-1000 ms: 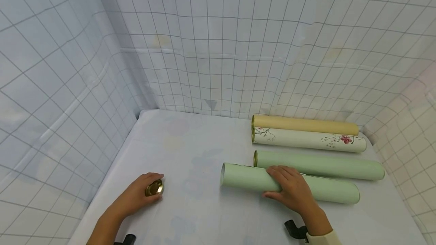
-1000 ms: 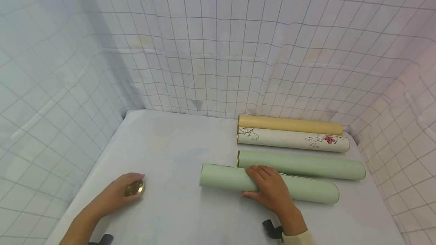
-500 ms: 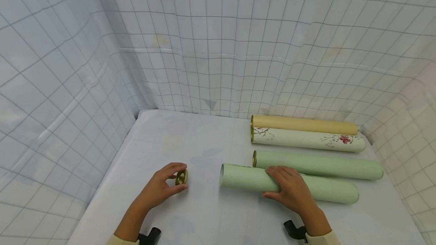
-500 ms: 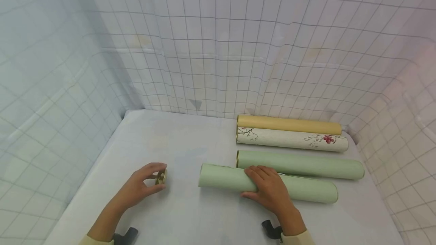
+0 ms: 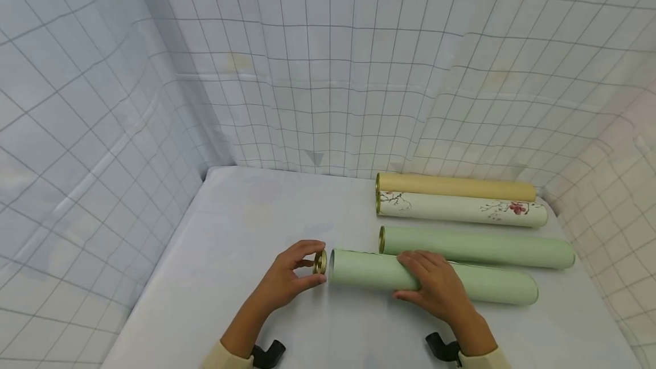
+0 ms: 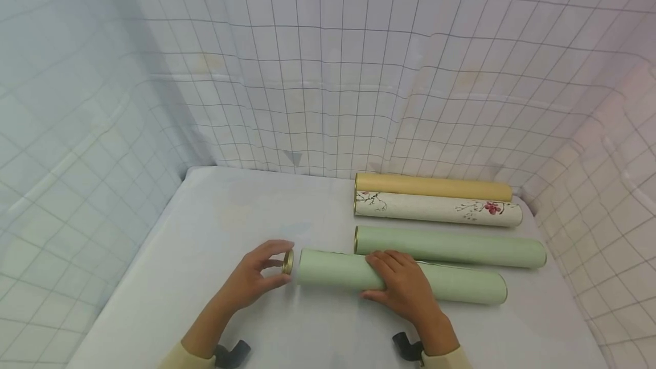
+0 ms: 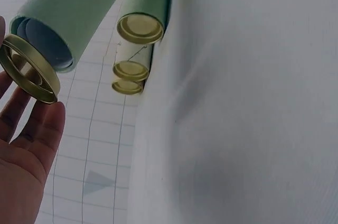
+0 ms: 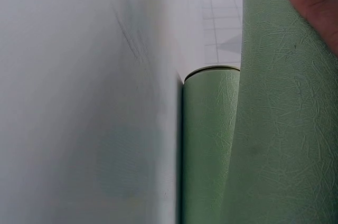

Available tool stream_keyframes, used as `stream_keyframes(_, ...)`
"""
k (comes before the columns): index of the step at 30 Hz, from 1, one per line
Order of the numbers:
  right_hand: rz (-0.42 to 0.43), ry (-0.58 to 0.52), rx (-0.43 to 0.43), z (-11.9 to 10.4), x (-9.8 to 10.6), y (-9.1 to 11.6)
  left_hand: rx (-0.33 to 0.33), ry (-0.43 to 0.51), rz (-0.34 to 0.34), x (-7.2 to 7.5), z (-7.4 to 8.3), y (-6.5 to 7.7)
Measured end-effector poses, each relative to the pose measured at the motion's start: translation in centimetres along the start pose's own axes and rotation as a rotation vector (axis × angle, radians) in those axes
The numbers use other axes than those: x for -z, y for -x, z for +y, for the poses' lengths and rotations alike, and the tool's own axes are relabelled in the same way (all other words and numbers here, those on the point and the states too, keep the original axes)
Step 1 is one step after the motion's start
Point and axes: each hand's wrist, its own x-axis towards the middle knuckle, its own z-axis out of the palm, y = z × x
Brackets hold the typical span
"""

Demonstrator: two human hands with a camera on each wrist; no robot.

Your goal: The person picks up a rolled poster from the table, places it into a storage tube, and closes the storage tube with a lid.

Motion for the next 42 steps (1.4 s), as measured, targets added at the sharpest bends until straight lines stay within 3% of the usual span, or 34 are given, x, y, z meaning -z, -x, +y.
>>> stream_keyframes(6,0.007,0.002,0.0,0.1,0.0,0.1,-0.059,0.053,0.009,-1.6,0.4,-0.3)
stream_keyframes(13,0.002,-0.005,-0.004,-0.1,0.1,0.3,-0.087,0.086,0.027,-2.0,0.7,-0.8)
stream_keyframes(24,0.016,-0.003,0.006,-0.3,-0.1,0.4,-0.009,0.077,0.004,-2.3,0.2,-0.3)
stream_keyframes(30,0.015,0.008,0.014,-0.6,-0.1,0.5,0.031,0.143,-0.004,-2.4,0.0,0.1)
stream_keyframes(36,0.042,0.031,0.032,-0.9,-0.2,0.5,-0.014,0.156,0.002,-2.6,0.1,0.4)
stream_keyframes(42,0.129,0.044,0.064,-0.8,-0.4,0.6,-0.037,0.133,0.021,-2.9,0.7,0.2)
